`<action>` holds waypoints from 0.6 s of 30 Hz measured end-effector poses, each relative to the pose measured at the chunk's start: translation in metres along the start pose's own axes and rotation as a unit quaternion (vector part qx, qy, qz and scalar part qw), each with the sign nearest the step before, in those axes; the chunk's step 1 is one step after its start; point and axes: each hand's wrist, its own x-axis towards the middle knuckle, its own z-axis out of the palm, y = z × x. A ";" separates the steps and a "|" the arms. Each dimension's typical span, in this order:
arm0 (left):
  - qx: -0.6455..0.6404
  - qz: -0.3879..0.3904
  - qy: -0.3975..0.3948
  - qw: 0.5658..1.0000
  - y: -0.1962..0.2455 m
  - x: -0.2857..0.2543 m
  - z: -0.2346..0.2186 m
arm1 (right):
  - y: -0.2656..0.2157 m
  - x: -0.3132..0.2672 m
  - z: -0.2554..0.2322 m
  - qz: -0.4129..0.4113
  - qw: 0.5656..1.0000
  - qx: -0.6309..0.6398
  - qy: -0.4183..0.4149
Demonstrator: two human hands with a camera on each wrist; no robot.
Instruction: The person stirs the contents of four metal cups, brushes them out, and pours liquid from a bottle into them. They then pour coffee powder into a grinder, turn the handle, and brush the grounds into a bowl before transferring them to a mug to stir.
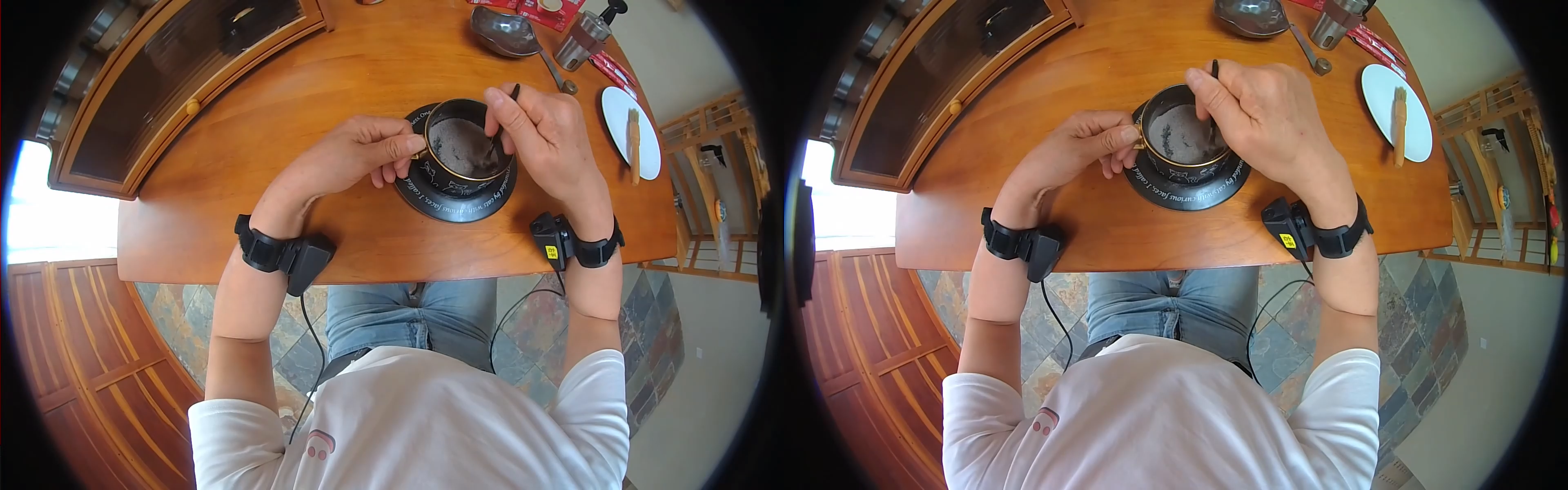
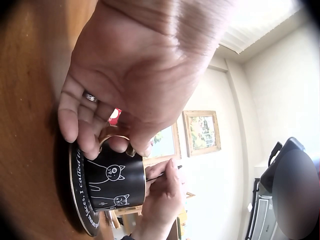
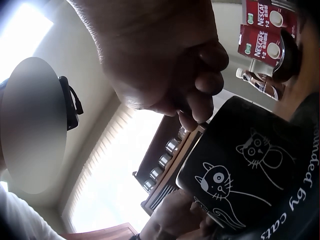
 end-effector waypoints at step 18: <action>-0.001 -0.003 0.004 1.000 0.002 0.000 0.001 | 0.003 0.000 -0.003 0.056 0.982 0.164 -0.068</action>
